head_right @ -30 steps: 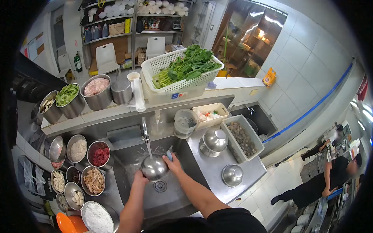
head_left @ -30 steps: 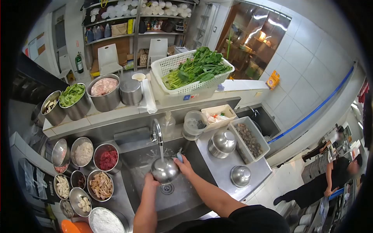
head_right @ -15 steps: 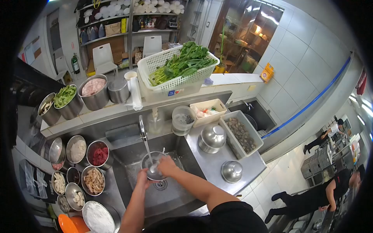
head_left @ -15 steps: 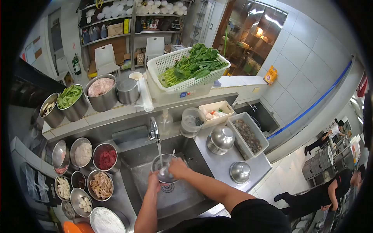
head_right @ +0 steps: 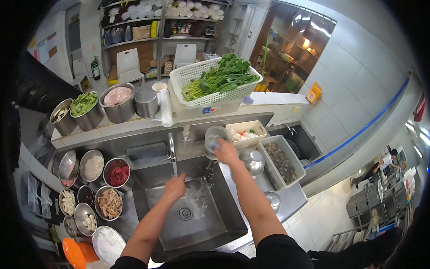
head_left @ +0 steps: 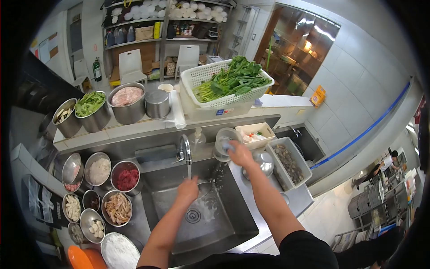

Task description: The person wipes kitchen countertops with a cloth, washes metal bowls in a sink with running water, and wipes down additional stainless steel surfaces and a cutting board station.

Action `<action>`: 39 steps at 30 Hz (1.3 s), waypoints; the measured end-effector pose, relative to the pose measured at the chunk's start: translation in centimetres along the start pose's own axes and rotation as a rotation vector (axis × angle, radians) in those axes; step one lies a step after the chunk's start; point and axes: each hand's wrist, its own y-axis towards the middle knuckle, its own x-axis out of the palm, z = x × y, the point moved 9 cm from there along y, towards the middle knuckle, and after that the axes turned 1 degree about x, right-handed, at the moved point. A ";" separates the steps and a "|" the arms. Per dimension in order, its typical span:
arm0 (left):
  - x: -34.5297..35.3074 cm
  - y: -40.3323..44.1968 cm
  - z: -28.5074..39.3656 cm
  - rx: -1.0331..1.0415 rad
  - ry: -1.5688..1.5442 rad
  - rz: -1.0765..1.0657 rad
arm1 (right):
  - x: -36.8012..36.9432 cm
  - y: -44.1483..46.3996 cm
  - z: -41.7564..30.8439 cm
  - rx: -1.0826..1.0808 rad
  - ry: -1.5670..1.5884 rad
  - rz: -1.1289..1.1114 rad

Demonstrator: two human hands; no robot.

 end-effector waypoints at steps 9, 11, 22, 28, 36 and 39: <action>4.4 0.4 -2.4 -0.149 -0.017 -0.178 | 16.5 -2.6 -12.8 0.092 0.776 -0.643; 7.8 -0.6 -4.5 -0.179 -0.028 -0.314 | 22.6 -6.4 -14.6 0.554 1.138 -1.086; 19.0 -12.7 -9.5 -0.465 -0.874 -0.718 | 29.4 -1.8 -18.0 -0.655 -0.835 -0.941; 22.0 -9.8 -12.4 -0.715 -1.647 -0.519 | 27.8 -5.6 -16.8 -0.120 -0.332 -1.489; 20.5 -5.8 -11.4 -0.900 -2.058 0.009 | 21.1 -4.7 -13.6 -0.078 -0.380 -0.957; 20.8 -3.5 -16.1 -0.828 -1.590 0.130 | 24.5 -4.1 -11.8 -0.367 -0.383 -0.719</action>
